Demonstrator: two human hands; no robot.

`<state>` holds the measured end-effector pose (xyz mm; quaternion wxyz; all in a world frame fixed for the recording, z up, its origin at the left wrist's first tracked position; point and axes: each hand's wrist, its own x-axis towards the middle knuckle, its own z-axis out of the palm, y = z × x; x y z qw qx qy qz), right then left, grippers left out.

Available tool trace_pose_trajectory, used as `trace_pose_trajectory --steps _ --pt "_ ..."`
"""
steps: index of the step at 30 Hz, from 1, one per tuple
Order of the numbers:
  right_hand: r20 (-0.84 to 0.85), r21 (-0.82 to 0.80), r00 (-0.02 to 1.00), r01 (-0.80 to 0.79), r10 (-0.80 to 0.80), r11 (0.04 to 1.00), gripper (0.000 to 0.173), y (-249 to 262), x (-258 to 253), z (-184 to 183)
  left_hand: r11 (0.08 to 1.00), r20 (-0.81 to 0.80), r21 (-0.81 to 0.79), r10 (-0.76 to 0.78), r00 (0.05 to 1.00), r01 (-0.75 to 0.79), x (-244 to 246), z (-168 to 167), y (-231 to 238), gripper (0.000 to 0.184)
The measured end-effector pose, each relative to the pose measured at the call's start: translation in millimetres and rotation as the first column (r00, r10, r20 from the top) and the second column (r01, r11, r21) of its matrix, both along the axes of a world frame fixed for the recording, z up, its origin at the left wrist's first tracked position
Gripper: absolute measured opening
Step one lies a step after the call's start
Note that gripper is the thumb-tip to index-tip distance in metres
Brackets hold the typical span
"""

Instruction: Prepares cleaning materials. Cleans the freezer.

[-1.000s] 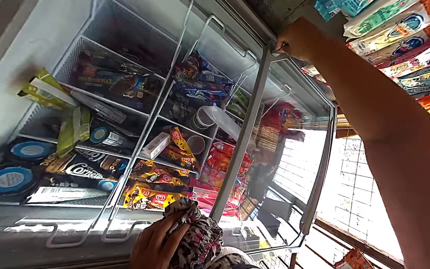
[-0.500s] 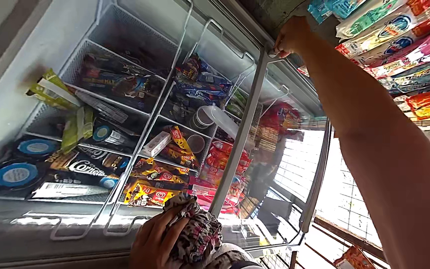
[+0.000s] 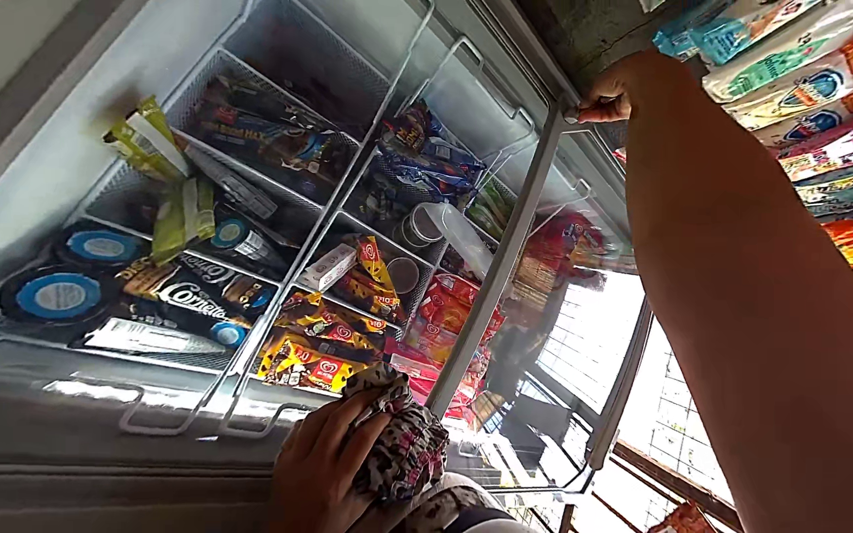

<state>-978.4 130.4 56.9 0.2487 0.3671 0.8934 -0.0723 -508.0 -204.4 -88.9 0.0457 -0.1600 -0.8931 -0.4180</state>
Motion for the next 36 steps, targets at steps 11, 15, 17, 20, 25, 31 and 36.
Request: trace_pose_trajectory --steps 11,15,17,20,25,31,36 --pt "-0.086 -0.038 0.995 0.043 -0.046 0.998 0.029 13 5 -4 1.000 0.008 -0.010 -0.013 1.000 0.013 -3 3 0 0.043" --pt "-0.045 -0.032 0.999 -0.014 0.013 0.999 0.019 21 4 -5 1.000 0.007 -0.012 -0.013 1.000 0.013 -2 1 -1 0.046" --pt "-0.048 -0.028 0.999 -0.027 0.026 0.999 0.021 21 5 -1 1.000 0.011 -0.006 -0.007 1.000 0.008 -3 3 -1 0.048" --pt "-0.032 0.024 0.996 -0.087 0.087 0.996 0.022 22 6 1 1.000 0.010 -0.002 0.001 1.000 -0.001 -3 3 0 0.049" --pt "0.018 0.096 0.991 -0.133 0.132 0.986 0.039 17 12 4 1.000 0.004 -0.003 -0.003 1.000 0.003 -2 2 0 0.049" --pt "0.040 0.059 0.996 -0.085 0.083 0.995 0.021 16 17 -2 1.000 0.006 0.004 -0.004 1.000 0.004 -2 1 -1 0.048" --pt "0.145 0.184 0.926 -0.372 0.349 0.910 0.032 13 28 -7 1.000 0.008 0.002 -0.009 1.000 0.009 -2 2 -1 0.050"
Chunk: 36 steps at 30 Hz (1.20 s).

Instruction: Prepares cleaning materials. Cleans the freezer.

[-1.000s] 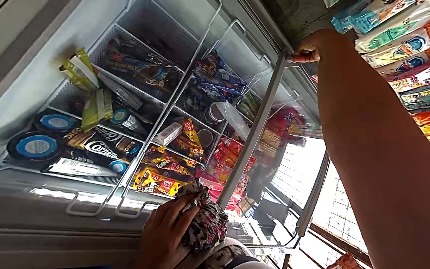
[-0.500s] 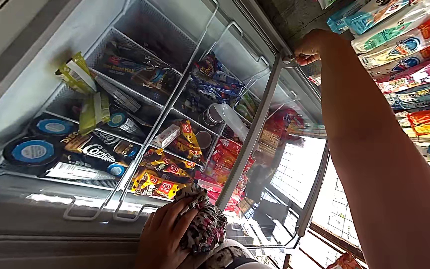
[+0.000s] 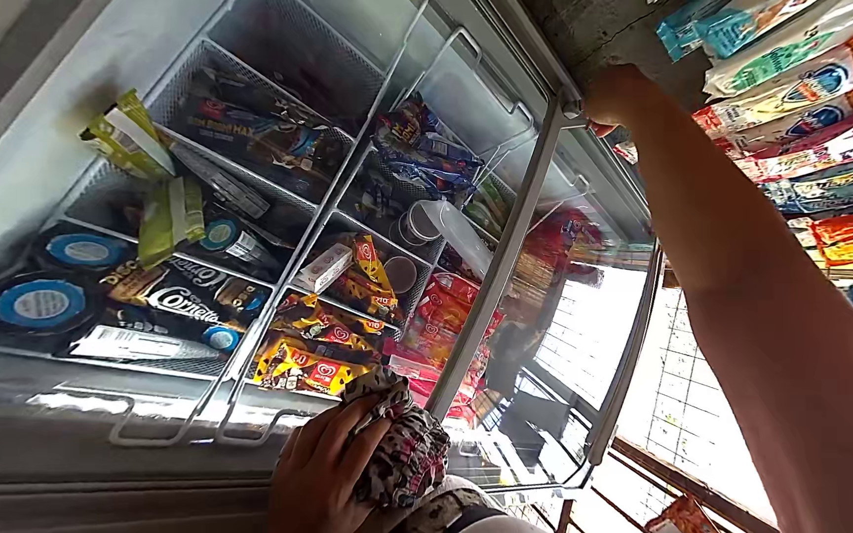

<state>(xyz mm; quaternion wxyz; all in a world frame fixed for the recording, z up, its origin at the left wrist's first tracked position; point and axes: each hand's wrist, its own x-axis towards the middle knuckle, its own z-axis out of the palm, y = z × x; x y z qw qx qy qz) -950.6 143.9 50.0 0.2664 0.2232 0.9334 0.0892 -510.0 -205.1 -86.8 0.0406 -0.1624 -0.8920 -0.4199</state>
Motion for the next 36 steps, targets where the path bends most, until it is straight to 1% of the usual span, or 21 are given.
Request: trace_pose_trajectory --steps 2,3,5,6,8,9,10,12,13,17,21,26,28,30,31,34,35,36 --pt "0.100 0.050 0.975 -0.202 0.196 0.978 0.033 1 1 5 1.000 0.006 -0.005 0.002 1.000 -0.002 -1 1 0 0.052" --pt "0.166 0.084 0.939 -0.317 0.300 0.945 0.033 2 2 7 1.000 0.008 -0.004 0.002 1.000 -0.002 -1 0 0 0.052" --pt "0.280 0.144 0.832 -0.530 0.479 0.836 0.030 5 4 9 1.000 0.003 -0.005 0.002 1.000 -0.002 1 -1 0 0.050" --pt "0.305 0.157 0.774 -0.615 0.555 0.772 0.027 8 6 10 1.000 -0.003 -0.007 0.004 1.000 -0.004 1 -1 0 0.049" --pt "0.297 0.146 0.657 -0.748 0.693 0.647 0.025 24 12 9 1.000 -0.004 -0.006 -0.003 1.000 0.003 2 -2 0 0.047" --pt "0.274 0.141 0.619 -0.783 0.737 0.605 0.026 32 16 9 1.000 -0.005 -0.005 -0.004 1.000 0.004 1 -2 0 0.047" --pt "0.258 0.145 0.600 -0.799 0.757 0.583 0.027 36 17 9 1.000 -0.006 -0.004 -0.004 1.000 0.004 0 -2 1 0.048" --pt "0.236 0.142 0.579 -0.815 0.780 0.562 0.029 42 16 6 1.000 0.000 -0.005 -0.001 1.000 0.001 0 1 1 0.050" --pt "0.229 0.126 0.579 -0.815 0.783 0.566 0.027 44 15 7 1.000 0.001 -0.007 0.000 1.000 0.000 0 2 0 0.050" --pt "0.233 0.106 0.633 -0.771 0.739 0.627 0.028 38 5 12 1.000 -0.009 -0.015 0.005 1.000 -0.005 0 -1 1 0.047" --pt "0.239 0.099 0.746 -0.656 0.622 0.748 0.033 38 -8 14 1.000 -0.015 -0.025 0.001 1.000 -0.001 0 -1 1 0.046" --pt "0.288 0.140 0.766 -0.628 0.575 0.766 0.034 27 -11 19 1.000 -0.009 -0.027 -0.001 1.000 0.000 0 0 1 0.049" --pt "0.289 0.152 0.785 -0.602 0.547 0.784 0.033 22 -11 20 0.999 -0.012 -0.036 -0.001 1.000 0.001 -1 1 0 0.049" --pt "0.252 0.154 0.810 -0.574 0.530 0.804 0.032 20 -9 22 0.999 -0.013 -0.041 -0.004 1.000 0.003 -1 2 0 0.049" --pt "0.211 0.141 0.821 -0.563 0.531 0.815 0.035 22 -9 23 0.999 -0.013 -0.037 -0.007 1.000 0.007 -2 1 0 0.050" --pt "0.054 0.082 0.850 -0.527 0.525 0.846 0.063 32 -3 26 0.999 -0.012 -0.031 -0.017 1.000 0.017 -2 1 -1 0.049" --pt "-0.016 0.057 0.861 -0.507 0.508 0.860 0.070 34 4 28 0.999 -0.015 -0.028 -0.022 1.000 0.021 -3 0 -2 0.049" --pt "-0.107 0.021 0.869 -0.484 0.483 0.875 0.072 35 16 31 0.999 -0.015 -0.025 -0.025 1.000 0.025 -3 0 -1 0.050"
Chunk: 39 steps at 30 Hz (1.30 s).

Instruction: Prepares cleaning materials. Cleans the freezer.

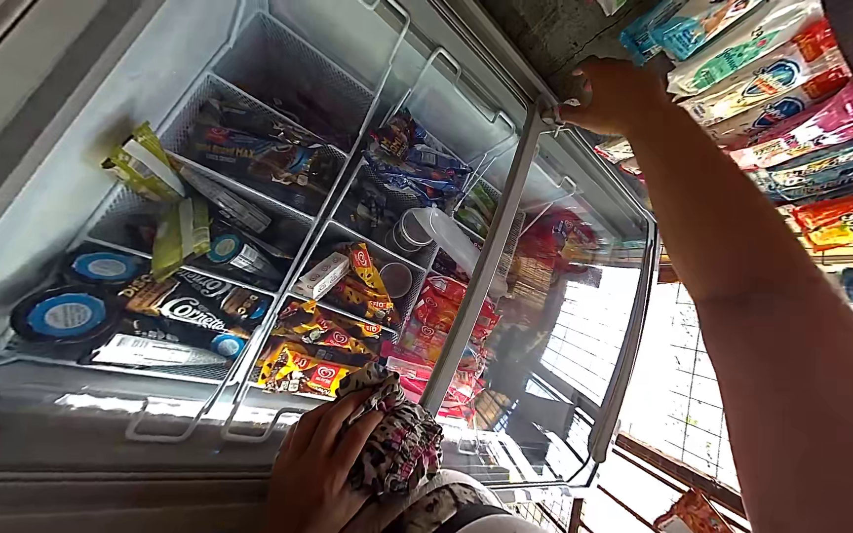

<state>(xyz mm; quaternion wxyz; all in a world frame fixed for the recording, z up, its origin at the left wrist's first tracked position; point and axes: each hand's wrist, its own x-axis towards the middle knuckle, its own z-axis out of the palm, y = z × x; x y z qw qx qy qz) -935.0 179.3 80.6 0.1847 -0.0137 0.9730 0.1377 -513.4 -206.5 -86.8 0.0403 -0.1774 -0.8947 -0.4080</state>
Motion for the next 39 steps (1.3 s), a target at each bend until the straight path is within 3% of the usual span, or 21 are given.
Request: trace_pose_trajectory --steps 2,5,8,10,12,13,15,18,24,30,36,39 --pt "-0.149 -0.161 0.988 0.020 -0.044 0.987 0.066 0 40 5 1.000 -0.004 -0.006 -0.003 1.000 0.003 -1 1 0 0.051" --pt "-0.314 -0.246 0.945 0.011 -0.091 0.969 0.056 21 127 -4 1.000 -0.003 -0.013 -0.018 1.000 0.018 -3 4 -1 0.050" --pt "-0.397 -0.263 0.857 0.237 -0.329 0.935 0.051 89 241 -37 0.996 0.035 0.033 -0.087 0.996 0.086 -8 9 -8 0.050" --pt "-0.362 -0.303 0.665 0.578 -0.653 0.757 0.061 138 328 -63 0.988 0.074 0.092 -0.127 0.989 0.120 -11 13 -12 0.051" --pt "-0.227 -0.322 0.377 0.841 -0.898 0.434 0.076 163 400 -82 0.975 0.113 0.160 -0.171 0.979 0.152 -13 18 -16 0.052" --pt "-0.174 -0.306 0.281 0.896 -0.944 0.323 0.078 167 428 -92 0.970 0.129 0.180 -0.190 0.973 0.166 -12 21 -17 0.053" --pt "-0.167 -0.352 0.210 0.900 -0.963 0.257 0.072 162 465 -112 0.958 0.150 0.213 -0.226 0.963 0.192 -13 29 -18 0.055" --pt "-0.275 -0.437 0.188 0.849 -0.943 0.297 0.063 142 475 -123 0.939 0.183 0.273 -0.264 0.947 0.209 -12 44 -18 0.054" --pt "-0.275 -0.530 0.080 0.819 -0.958 0.221 0.047 129 457 -111 0.887 0.174 0.437 -0.249 0.953 0.152 -22 79 -28 0.056" --pt "-0.243 -0.534 -0.015 0.837 -0.970 0.121 0.045 111 440 -101 0.855 0.204 0.508 -0.237 0.950 0.104 -20 91 -61 0.054" --pt "-0.241 -0.564 -0.040 0.819 -0.970 0.106 0.046 93 431 -105 0.853 0.168 0.512 -0.213 0.963 0.099 -20 93 -81 0.040" --pt "-0.231 -0.605 -0.034 0.788 -0.972 0.116 0.047 67 423 -103 0.837 0.128 0.531 -0.233 0.964 0.132 -23 93 -86 0.042"
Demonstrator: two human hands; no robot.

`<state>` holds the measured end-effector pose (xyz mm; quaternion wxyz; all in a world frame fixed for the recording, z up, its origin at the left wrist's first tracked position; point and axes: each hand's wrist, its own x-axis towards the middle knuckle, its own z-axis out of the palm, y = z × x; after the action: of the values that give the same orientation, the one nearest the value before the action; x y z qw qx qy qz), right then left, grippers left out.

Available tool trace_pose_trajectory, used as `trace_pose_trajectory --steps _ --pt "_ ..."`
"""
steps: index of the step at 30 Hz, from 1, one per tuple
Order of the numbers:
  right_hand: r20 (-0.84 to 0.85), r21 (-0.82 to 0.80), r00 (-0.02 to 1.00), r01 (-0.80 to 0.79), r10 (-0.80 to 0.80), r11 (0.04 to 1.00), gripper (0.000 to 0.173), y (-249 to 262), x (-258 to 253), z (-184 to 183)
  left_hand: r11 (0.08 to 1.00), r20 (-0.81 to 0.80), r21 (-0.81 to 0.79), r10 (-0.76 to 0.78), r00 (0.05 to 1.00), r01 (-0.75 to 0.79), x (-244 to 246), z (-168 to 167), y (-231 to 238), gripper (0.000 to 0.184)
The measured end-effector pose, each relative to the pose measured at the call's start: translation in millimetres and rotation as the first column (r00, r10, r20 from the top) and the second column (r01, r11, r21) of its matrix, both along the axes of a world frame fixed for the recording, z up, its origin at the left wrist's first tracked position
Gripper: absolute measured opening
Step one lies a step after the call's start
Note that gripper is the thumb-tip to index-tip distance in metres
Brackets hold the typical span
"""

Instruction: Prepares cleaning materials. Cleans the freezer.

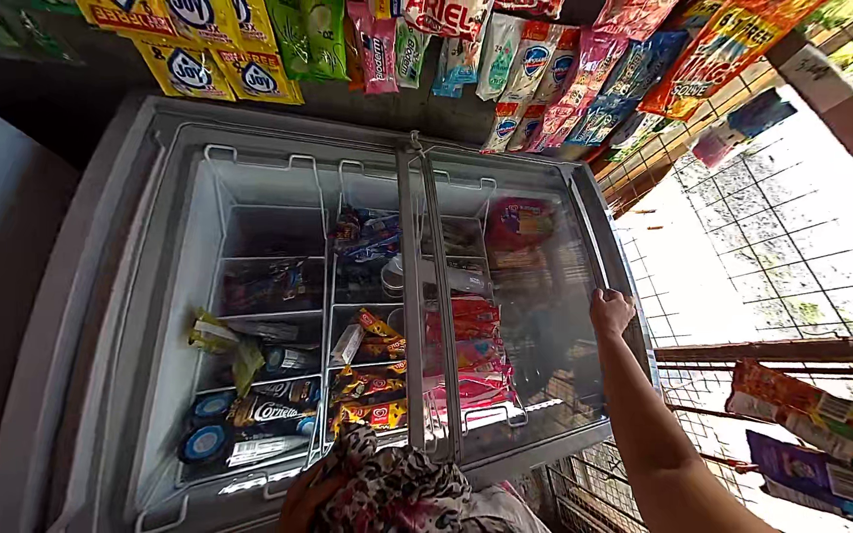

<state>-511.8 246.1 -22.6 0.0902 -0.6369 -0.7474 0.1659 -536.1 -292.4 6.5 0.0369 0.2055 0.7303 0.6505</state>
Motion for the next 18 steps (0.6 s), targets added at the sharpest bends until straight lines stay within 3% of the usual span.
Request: trace_pose_trajectory --steps 18 --pt "-0.130 -0.160 0.964 -0.251 0.232 0.955 0.051 -155 -48 21 0.998 0.031 0.055 -0.011 0.999 0.009 2 10 -45 0.038"
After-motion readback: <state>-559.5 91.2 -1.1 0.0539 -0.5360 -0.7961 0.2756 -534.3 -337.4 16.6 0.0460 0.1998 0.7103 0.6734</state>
